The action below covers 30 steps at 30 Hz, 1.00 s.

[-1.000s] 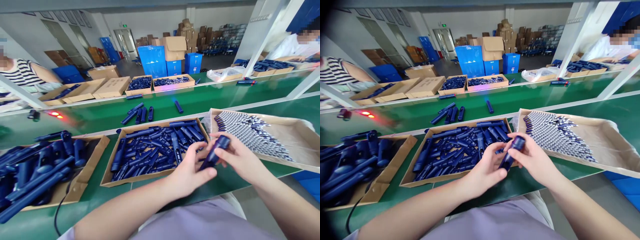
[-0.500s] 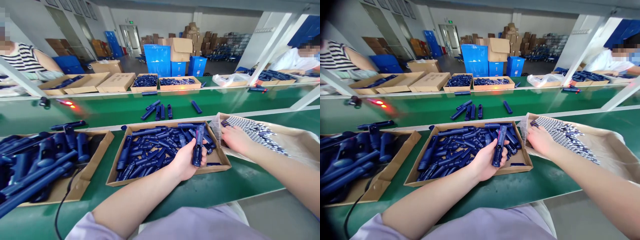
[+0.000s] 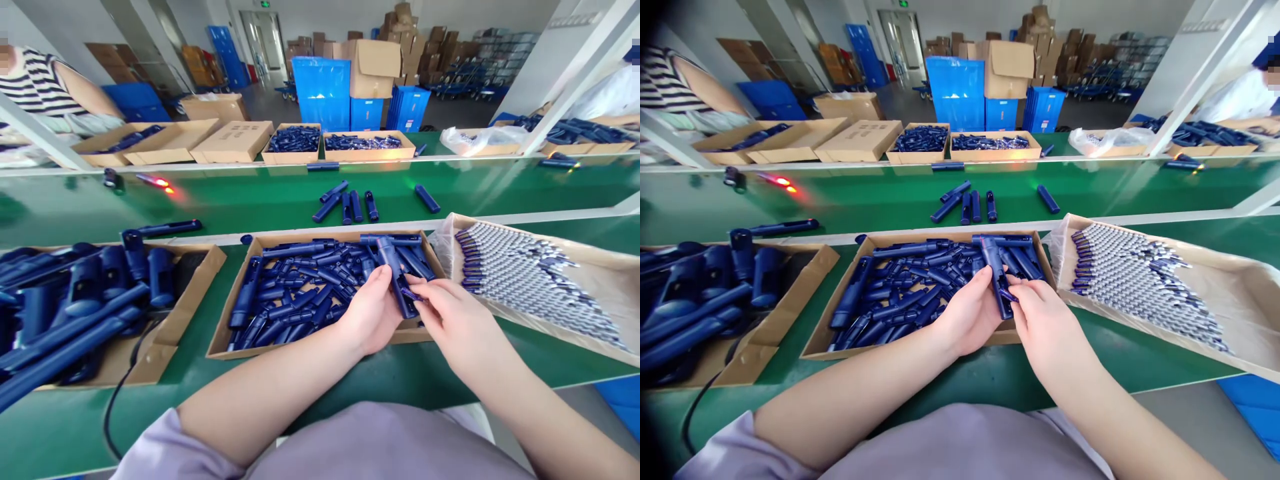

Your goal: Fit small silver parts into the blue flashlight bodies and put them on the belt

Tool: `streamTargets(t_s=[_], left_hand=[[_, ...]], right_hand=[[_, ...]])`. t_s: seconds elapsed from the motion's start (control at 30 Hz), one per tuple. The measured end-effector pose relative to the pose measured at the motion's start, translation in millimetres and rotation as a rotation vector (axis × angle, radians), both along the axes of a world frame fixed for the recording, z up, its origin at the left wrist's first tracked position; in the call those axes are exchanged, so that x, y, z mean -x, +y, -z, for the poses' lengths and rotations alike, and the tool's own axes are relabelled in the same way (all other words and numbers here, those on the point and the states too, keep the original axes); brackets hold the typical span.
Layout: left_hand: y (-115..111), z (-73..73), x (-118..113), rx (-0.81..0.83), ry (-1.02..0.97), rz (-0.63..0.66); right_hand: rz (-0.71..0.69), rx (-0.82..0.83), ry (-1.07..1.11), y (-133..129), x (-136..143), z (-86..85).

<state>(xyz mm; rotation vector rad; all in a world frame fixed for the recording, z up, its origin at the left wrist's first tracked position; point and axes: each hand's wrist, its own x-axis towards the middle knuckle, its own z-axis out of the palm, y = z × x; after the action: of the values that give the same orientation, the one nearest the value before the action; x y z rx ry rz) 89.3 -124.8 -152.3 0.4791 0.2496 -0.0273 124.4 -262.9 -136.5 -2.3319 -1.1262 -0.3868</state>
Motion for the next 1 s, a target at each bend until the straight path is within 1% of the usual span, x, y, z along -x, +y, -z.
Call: streamTargets(t_s=[0.1,0.17,0.27,0.33,0.47,0.6,0.73,0.8,0.9,1.0], left_hand=[[0.1,0.8,-1.2,-0.017,-0.017,0.005],[0.8,1.3,-1.6,-0.024,-0.008,0.009],[2.7,1.2,-1.9,-0.024,0.041,0.026],[3.5,0.5,-2.1,-0.016,0.066,0.031],[2.8,-1.9,-2.5,-0.035,0.063,-0.021],[1.1,-3.5,-2.4,-0.085,0.056,-0.108],[-0.6,-2.5,-2.2,-0.134,0.035,-0.155],[-1.5,-1.3,-2.5,-0.149,0.019,-0.179],[-1.7,-0.1,-3.0,-0.127,0.028,-0.172],[-0.8,-0.3,-3.2,-0.096,0.045,-0.170]], right_hand=[[0.037,0.022,-0.022,4.0,-3.0,3.0],[0.024,0.014,-0.030,5.5,-5.7,2.4],[-0.015,-0.070,0.012,8.1,-7.9,3.5],[-0.015,-0.145,0.069,9.9,-8.1,7.4],[0.028,-0.285,0.181,12.1,-4.7,19.8],[0.042,-0.327,0.279,11.3,5.2,27.6],[0.037,-0.276,0.315,8.3,14.4,26.7],[0.025,-0.212,0.221,7.8,16.5,25.2],[-0.020,-0.090,-0.005,10.0,19.4,23.6],[-0.020,0.016,-0.115,13.5,23.7,22.6]])
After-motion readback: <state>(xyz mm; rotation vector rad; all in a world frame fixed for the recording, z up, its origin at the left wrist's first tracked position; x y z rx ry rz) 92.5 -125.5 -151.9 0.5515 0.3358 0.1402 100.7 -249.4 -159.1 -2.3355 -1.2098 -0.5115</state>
